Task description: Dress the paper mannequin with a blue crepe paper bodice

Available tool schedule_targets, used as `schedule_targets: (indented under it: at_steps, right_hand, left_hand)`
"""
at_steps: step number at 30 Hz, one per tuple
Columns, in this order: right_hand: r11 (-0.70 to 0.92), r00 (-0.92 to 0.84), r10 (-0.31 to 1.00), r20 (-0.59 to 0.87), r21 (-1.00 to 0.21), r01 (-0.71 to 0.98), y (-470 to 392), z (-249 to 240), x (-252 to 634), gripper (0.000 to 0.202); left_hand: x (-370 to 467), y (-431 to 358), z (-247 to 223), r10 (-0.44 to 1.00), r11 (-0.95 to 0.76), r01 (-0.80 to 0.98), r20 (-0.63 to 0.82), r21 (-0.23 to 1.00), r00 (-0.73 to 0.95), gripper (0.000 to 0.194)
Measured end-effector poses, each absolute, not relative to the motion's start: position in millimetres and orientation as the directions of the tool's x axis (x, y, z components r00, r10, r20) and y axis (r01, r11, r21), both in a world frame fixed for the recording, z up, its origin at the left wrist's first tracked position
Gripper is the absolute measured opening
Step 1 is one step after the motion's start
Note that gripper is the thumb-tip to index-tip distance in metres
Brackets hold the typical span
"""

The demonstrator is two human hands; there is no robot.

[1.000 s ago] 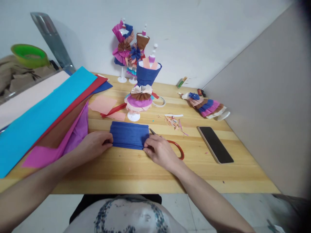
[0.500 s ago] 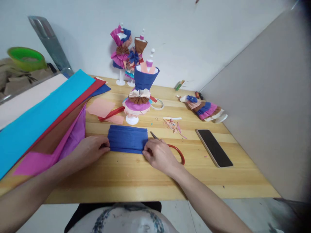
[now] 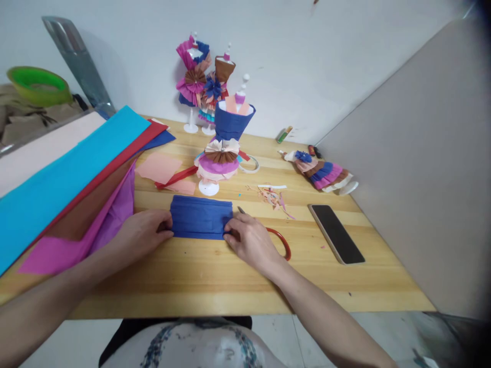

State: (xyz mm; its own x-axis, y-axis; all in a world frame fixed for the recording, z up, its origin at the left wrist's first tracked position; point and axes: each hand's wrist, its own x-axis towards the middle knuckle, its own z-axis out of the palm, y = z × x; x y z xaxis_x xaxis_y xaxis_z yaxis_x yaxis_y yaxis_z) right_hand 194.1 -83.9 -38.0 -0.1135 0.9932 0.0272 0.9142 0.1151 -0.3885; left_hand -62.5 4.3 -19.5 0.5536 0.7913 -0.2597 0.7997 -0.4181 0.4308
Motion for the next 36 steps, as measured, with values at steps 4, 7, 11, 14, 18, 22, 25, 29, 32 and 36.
schedule_targets:
  at_steps: [4, 7, 11, 14, 18, 22, 25, 29, 32, 36]
  right_hand:
    - [0.158, -0.134, 0.987, 0.090, -0.376, 0.913, -85, -42, 196, 0.006]
    - [0.199, -0.162, 0.978, 0.131, -0.357, 0.913, -86, -46, 196, 0.008]
    - [0.278, -0.226, 0.956, 0.187, -0.330, 0.902, -89, -49, 197, 0.011]
    - [0.345, -0.294, 0.933, 0.210, -0.280, 0.896, -91, -49, 198, 0.011]
    - [0.429, -0.382, 0.896, 0.228, -0.216, 0.877, -93, -47, 199, 0.016]
    - [0.463, -0.413, 0.876, 0.248, -0.192, 0.865, -93, -47, 199, 0.021]
    - [0.461, -0.411, 0.880, 0.239, -0.219, 0.860, -93, -49, 201, 0.020]
    - [0.410, -0.353, 0.910, 0.216, -0.356, 0.840, -91, -51, 204, 0.014]
    - [0.345, -0.296, 0.938, 0.179, -0.456, 0.820, -91, -50, 205, 0.009]
    - [0.263, -0.240, 0.965, 0.111, -0.475, 0.840, -91, -46, 202, 0.012]
  left_hand:
    - [-63, 4, -22, 0.754, -0.501, 0.751, -0.208, 0.431, 0.623, 0.018]
    - [-61, 1, -19, 0.733, -0.539, 0.745, -0.216, 0.393, 0.645, 0.021]
    - [-59, -1, -15, 0.717, -0.560, 0.737, -0.224, 0.379, 0.660, 0.021]
    - [-61, -2, -17, 0.701, -0.575, 0.720, -0.220, 0.389, 0.678, 0.022]
    - [-64, 0, -23, 0.690, -0.608, 0.697, -0.181, 0.380, 0.701, 0.025]
    - [-65, 2, -26, 0.681, -0.643, 0.679, -0.140, 0.355, 0.718, 0.028]
    - [-67, 3, -27, 0.670, -0.661, 0.674, -0.144, 0.330, 0.728, 0.028]
    - [-67, 3, -26, 0.686, -0.636, 0.689, -0.156, 0.348, 0.711, 0.027]
    - [-66, 5, -25, 0.694, -0.606, 0.683, -0.149, 0.408, 0.705, 0.024]
    - [-63, 10, -22, 0.710, -0.546, 0.704, -0.197, 0.454, 0.677, 0.023]
